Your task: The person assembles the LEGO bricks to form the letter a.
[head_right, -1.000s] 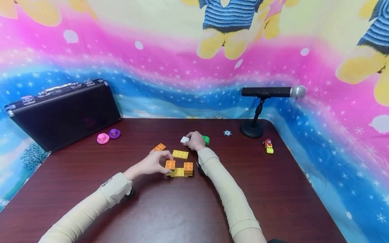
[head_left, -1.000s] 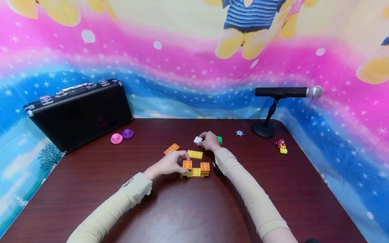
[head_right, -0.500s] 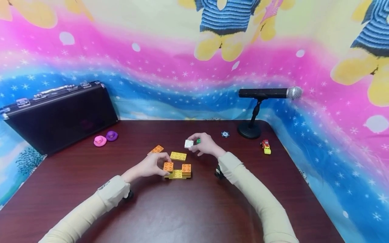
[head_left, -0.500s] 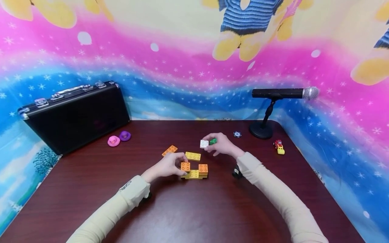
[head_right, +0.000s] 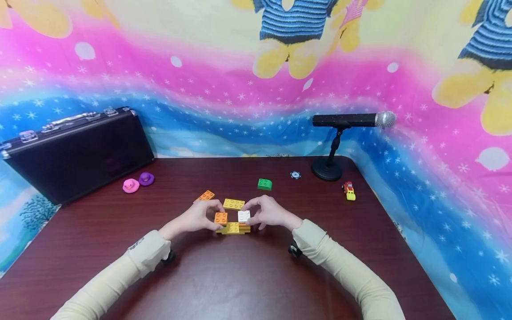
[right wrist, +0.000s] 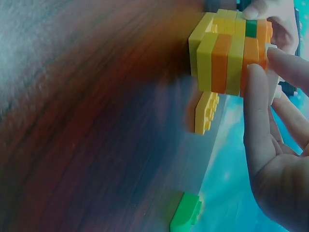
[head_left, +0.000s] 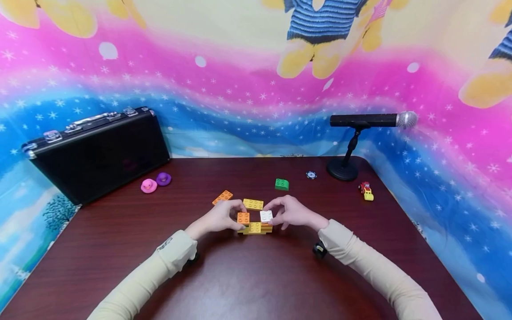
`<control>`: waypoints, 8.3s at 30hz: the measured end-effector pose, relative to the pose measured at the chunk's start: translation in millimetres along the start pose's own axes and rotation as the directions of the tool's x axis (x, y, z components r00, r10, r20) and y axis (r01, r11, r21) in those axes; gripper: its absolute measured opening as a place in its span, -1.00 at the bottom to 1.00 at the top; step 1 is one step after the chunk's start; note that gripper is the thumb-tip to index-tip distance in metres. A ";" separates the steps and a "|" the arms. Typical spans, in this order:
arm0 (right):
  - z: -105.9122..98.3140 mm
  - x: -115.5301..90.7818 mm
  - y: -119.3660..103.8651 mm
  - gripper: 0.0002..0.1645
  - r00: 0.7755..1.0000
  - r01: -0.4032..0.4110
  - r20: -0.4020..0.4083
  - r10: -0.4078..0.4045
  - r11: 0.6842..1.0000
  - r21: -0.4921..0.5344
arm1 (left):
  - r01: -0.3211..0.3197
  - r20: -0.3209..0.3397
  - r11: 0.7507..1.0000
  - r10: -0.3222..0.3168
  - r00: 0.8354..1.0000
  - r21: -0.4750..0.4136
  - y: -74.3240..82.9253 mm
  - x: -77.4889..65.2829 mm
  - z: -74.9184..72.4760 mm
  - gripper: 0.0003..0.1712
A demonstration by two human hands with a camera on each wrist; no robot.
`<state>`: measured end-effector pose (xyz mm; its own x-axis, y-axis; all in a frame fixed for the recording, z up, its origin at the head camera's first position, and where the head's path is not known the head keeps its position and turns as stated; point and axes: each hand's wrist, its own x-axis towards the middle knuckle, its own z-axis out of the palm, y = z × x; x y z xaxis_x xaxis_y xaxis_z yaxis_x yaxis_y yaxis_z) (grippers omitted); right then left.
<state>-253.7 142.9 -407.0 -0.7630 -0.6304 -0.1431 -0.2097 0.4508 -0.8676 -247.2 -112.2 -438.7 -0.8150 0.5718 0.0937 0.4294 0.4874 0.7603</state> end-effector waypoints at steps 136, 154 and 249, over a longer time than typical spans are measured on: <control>21.9 0.1 27.1 -0.48 0.980 0.096 -0.164 -0.115 0.988 -0.119 | -0.022 -0.140 0.984 0.047 0.989 0.176 27.8 17.6 -33.2 -0.66; 21.8 0.2 26.7 -0.53 0.980 0.086 -0.167 -0.105 0.990 -0.115 | -0.181 0.046 0.944 0.174 0.984 0.276 32.0 18.4 -14.8 -0.69; 27.6 1.0 18.0 -0.53 0.948 0.125 -0.237 -0.213 0.932 -0.340 | -0.142 0.097 0.964 0.123 0.988 0.223 22.6 0.3 -19.3 -0.52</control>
<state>-241.3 132.9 -435.8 -0.8232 -0.5441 0.1619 -0.4984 0.5562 -0.6650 -245.2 -113.7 -409.0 -0.7143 0.6889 0.1237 0.6168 0.5360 0.5764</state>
